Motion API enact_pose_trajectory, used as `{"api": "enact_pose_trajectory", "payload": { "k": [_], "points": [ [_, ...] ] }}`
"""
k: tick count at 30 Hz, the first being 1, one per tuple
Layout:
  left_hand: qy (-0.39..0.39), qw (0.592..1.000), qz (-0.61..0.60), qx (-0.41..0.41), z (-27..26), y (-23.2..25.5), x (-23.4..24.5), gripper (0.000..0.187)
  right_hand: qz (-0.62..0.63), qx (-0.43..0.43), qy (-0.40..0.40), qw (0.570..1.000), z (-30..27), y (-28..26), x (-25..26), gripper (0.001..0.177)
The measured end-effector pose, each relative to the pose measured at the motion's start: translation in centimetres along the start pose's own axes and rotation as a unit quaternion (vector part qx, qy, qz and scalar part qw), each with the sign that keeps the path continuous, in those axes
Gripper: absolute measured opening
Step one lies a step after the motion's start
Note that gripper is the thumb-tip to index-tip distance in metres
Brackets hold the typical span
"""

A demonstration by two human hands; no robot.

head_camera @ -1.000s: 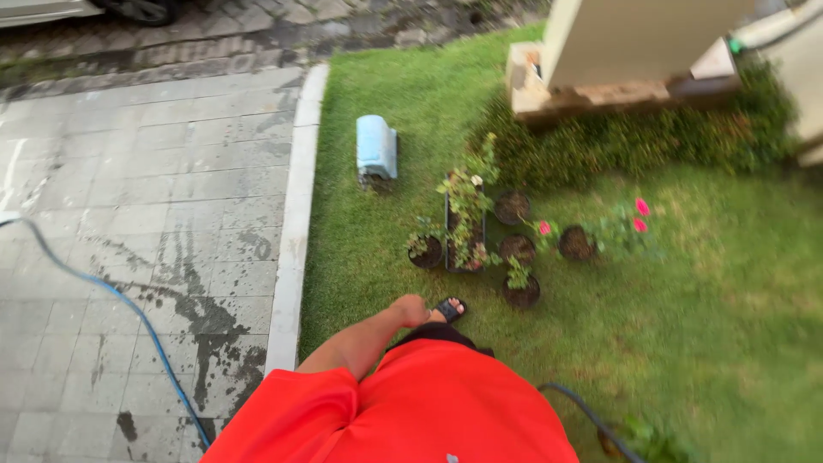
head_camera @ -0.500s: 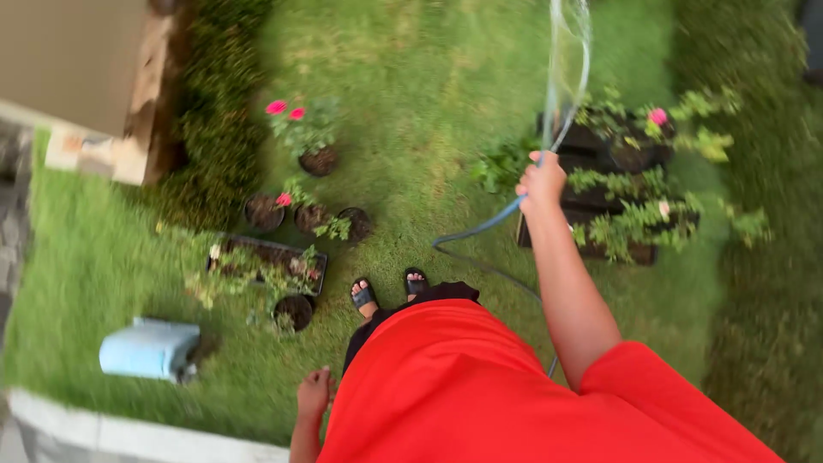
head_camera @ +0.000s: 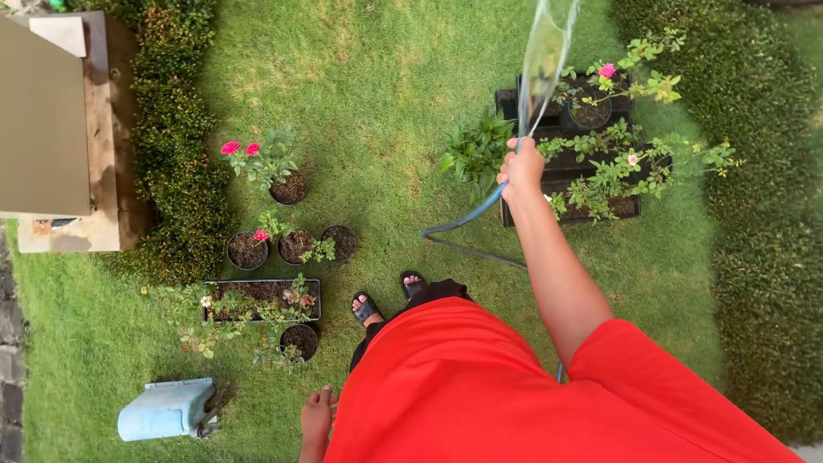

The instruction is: Watering various potted plants and flowers in a garden using a hose.

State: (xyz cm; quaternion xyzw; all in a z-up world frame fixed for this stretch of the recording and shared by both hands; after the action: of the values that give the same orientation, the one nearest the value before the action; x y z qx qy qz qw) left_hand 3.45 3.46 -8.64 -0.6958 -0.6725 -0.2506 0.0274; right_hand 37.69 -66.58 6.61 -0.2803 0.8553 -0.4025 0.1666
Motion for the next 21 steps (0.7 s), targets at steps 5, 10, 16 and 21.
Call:
{"api": "enact_pose_trajectory", "payload": {
  "k": [5, 10, 16, 21],
  "points": [
    [0.001, 1.0, 0.026, -0.017, 0.0, 0.5, 0.0, 0.041, -0.004, -0.026, 0.006, 1.0, -0.4, 1.3, 0.3, 0.025],
    [-0.006, 1.0, -0.007, -0.017, -0.1, 0.8, 0.0, 0.04, -0.003, -0.031, 0.008, 0.999, -0.1, 1.4, 1.0, 0.023],
    [-0.013, 1.0, -0.02, -0.019, -0.2, 0.1, -0.1, 0.039, -0.037, -0.031, -0.039, 0.998, -1.7, 1.9, -2.2, 0.023],
    [-0.004, 1.0, -0.02, -0.012, -0.5, -0.2, -0.2, 0.039, -0.058, -0.027, -0.101, 0.993, -3.5, 3.0, -6.9, 0.021]
  ]
}}
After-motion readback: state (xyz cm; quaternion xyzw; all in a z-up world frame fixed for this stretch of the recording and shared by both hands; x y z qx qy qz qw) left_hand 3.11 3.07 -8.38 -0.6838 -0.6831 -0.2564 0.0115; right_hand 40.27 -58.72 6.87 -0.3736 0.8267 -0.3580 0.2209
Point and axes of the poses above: each hand's wrist, its own z-axis towards the middle knuckle, its own x-axis out of the back of the hand, y = z × x, the point moved 10 cm from there along z, towards the middle knuckle, and after that the axes turned 10 degrees about -z, right-handed, at the moved point
